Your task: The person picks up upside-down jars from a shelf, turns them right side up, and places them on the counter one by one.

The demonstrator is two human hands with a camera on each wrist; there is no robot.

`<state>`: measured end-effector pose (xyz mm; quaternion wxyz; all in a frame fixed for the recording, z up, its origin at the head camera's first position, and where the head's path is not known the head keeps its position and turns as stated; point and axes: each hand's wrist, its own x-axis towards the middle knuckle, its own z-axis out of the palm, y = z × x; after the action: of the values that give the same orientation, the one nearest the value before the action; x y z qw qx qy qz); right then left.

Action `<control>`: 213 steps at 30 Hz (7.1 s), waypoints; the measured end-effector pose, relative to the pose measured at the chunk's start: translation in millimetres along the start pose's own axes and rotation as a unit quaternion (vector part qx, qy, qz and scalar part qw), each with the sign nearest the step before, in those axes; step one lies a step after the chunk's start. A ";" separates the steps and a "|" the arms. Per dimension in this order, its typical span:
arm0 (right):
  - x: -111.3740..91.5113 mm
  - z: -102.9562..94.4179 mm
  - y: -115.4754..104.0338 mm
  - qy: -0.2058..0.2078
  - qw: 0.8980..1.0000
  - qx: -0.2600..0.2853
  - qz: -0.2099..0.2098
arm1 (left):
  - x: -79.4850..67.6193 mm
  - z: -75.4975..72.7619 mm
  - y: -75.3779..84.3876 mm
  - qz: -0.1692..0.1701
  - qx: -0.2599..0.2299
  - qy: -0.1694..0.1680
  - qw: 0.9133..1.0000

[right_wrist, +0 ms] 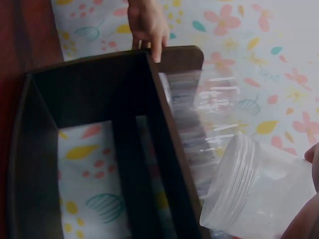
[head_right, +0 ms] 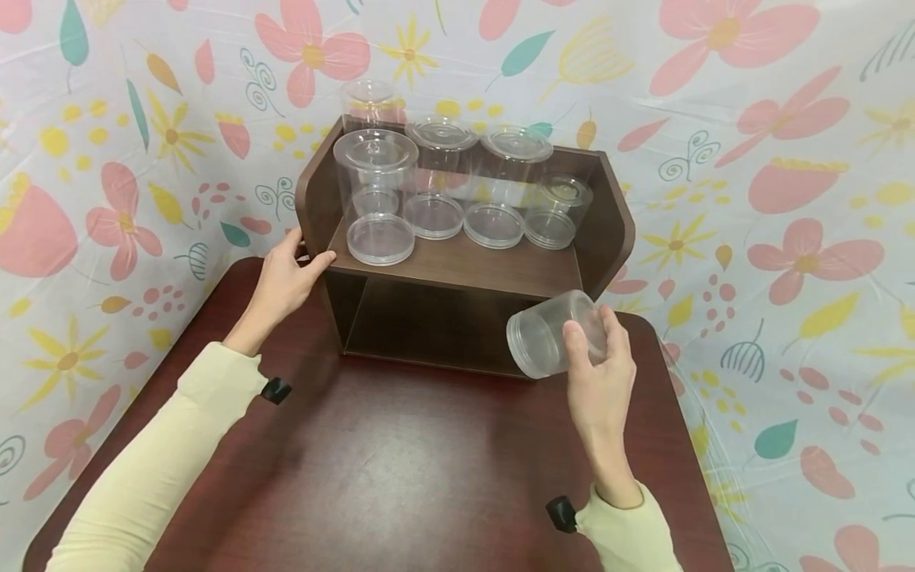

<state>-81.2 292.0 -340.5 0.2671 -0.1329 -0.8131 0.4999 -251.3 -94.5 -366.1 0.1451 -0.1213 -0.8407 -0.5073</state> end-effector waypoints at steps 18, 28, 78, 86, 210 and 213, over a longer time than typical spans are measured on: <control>-27.4 43.1 43.1 -0.054 0.998 0.037 0.010 | -3.4 -1.9 -1.2 -0.004 -0.026 -0.003 1.000; -40.2 64.8 66.0 -0.090 0.995 0.031 0.037 | -7.7 -1.6 -2.9 -0.001 -0.039 -0.004 0.999; -67.9 113.1 99.8 -0.147 0.987 0.054 0.035 | -149.0 140.1 -48.2 -0.008 -0.121 -0.240 0.963; -72.1 114.9 97.7 -0.158 0.986 0.045 0.025 | -153.8 154.2 -46.6 -0.028 -0.126 -0.270 0.954; 89.7 55.5 67.9 0.208 0.970 -0.006 -0.129 | -105.5 179.8 -29.0 0.071 0.148 -0.304 0.939; 89.5 55.5 67.5 0.209 0.969 -0.005 -0.129 | -106.3 181.8 -30.7 0.069 0.145 -0.301 0.940</control>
<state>-189.7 325.4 -393.0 0.4928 -0.1292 -0.7519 0.4185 -185.4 47.0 -510.8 -0.0638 -0.3038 -0.8991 -0.3087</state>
